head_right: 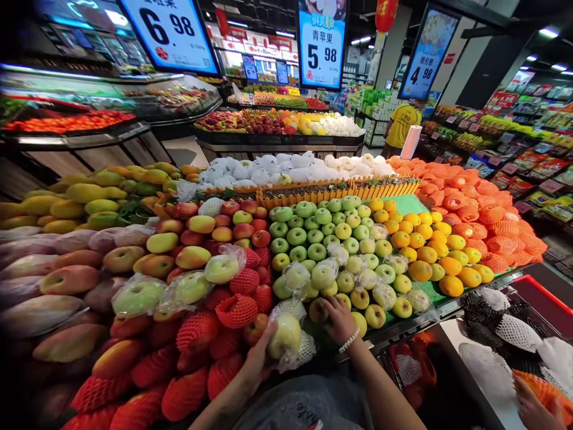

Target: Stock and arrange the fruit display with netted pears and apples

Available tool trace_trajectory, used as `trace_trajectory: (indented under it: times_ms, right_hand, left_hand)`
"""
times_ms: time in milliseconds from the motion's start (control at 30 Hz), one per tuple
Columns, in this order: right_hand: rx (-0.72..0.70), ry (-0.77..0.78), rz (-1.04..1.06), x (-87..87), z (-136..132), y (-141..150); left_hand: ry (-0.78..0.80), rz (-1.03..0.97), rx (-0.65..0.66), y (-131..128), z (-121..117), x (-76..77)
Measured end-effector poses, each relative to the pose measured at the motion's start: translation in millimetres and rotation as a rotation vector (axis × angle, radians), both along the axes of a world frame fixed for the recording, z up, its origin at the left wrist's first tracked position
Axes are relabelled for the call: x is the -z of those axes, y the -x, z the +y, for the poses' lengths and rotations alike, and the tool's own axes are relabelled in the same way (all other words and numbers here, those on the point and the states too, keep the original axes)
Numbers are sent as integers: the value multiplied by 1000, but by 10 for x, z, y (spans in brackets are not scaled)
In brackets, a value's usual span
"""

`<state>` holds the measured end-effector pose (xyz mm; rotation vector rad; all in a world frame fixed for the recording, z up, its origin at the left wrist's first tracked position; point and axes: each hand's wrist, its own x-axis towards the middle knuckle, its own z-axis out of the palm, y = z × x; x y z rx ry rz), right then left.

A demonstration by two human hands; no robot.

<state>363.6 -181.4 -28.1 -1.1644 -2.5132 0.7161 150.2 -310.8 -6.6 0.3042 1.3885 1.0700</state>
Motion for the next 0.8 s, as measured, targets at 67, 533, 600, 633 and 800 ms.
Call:
trace_trajectory:
  times_ms: [67, 533, 600, 633, 800]
  right_hand:
    - [-36, 53, 224, -141, -191, -135]
    - [191, -11, -62, 446, -554, -177]
    - [176, -70, -222, 583, -541, -167]
    - [174, -96, -270, 635, -544, -151]
    - [187, -99, -404, 617, -528, -64]
  left_hand:
    - [17, -100, 43, -94, 91, -13]
    - [-304, 1031, 690, 14, 418, -52]
    - [-223, 1365, 649, 118, 499, -70]
    - [-166, 1469, 657, 134, 528, -62]
    - [-78, 1543, 724, 51, 586, 97]
